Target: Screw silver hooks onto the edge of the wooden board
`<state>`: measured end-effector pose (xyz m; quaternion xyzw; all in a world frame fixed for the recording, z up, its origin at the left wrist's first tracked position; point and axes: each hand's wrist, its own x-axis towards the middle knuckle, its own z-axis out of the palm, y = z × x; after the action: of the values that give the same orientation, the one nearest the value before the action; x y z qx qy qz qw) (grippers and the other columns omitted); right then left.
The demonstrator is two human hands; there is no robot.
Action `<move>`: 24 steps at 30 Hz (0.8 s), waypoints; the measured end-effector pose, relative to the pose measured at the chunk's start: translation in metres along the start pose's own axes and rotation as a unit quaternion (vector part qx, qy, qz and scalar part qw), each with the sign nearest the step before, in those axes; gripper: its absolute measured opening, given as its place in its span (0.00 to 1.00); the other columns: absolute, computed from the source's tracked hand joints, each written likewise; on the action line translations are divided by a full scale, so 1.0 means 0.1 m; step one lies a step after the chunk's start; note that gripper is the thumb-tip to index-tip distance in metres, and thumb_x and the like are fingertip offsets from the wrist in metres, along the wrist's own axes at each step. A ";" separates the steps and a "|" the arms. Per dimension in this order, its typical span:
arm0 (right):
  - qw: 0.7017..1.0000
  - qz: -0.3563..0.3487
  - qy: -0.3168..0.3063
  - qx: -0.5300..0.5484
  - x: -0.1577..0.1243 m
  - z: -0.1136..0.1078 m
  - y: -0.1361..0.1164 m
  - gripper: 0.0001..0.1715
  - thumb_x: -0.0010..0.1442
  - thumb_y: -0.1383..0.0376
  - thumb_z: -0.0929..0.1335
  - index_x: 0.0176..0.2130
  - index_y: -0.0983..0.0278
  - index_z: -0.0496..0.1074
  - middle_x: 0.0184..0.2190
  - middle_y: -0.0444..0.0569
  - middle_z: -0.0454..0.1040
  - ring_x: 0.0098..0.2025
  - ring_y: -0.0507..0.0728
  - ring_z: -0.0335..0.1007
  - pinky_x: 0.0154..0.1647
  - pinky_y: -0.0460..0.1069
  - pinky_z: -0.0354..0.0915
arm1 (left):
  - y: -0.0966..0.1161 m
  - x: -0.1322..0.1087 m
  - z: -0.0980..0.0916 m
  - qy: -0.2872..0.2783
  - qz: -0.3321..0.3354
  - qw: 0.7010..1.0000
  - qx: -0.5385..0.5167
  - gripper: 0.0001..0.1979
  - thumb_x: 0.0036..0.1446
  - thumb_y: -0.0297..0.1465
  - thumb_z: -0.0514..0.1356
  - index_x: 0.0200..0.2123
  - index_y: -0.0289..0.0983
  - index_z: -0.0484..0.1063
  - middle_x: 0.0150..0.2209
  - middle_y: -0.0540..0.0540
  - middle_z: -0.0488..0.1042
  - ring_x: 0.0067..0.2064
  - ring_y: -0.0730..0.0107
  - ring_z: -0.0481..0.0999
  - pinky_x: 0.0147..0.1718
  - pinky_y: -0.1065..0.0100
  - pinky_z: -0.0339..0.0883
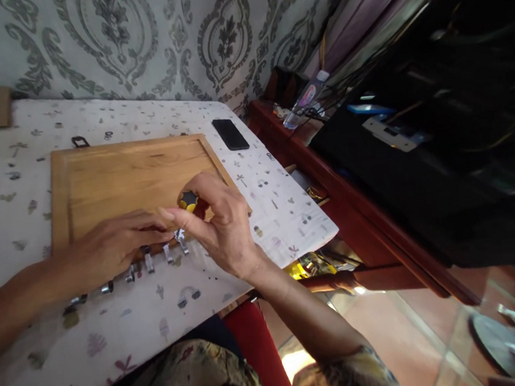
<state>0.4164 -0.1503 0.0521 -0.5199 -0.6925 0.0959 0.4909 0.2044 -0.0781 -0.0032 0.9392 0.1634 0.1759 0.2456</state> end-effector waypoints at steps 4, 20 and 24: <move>1.000 0.003 0.006 -0.015 0.01 0.00 -0.02 0.22 0.69 0.47 0.71 0.29 0.56 0.69 0.26 0.43 0.72 0.27 0.54 0.67 0.32 0.52 0.68 | 0.02 0.00 -0.03 -0.008 0.003 1.000 0.019 0.17 0.74 0.25 0.52 0.44 0.39 0.82 0.47 0.44 0.81 0.46 0.63 0.79 0.46 0.63 0.71; 0.998 0.016 0.053 -0.024 -0.11 -0.02 0.03 0.15 0.73 0.55 0.68 0.34 0.58 0.72 0.28 0.41 0.72 0.28 0.52 0.71 0.35 0.51 0.70 | 0.02 0.03 -0.05 -0.021 -0.002 1.000 0.009 0.14 0.73 0.26 0.55 0.45 0.39 0.82 0.44 0.46 0.80 0.45 0.64 0.77 0.42 0.66 0.67; 0.998 -0.006 0.044 -0.033 -0.09 -0.02 0.02 0.17 0.72 0.55 0.70 0.32 0.58 0.70 0.27 0.40 0.72 0.28 0.51 0.69 0.33 0.49 0.69 | 0.02 0.03 -0.05 -0.023 -0.004 1.000 0.016 0.13 0.72 0.24 0.57 0.46 0.39 0.83 0.45 0.46 0.80 0.46 0.63 0.78 0.43 0.65 0.68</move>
<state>0.4186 -0.1573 0.0469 -0.5356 -0.6759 0.0470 0.5040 0.2057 -0.0765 0.0028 0.9461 0.1644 0.1502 0.2352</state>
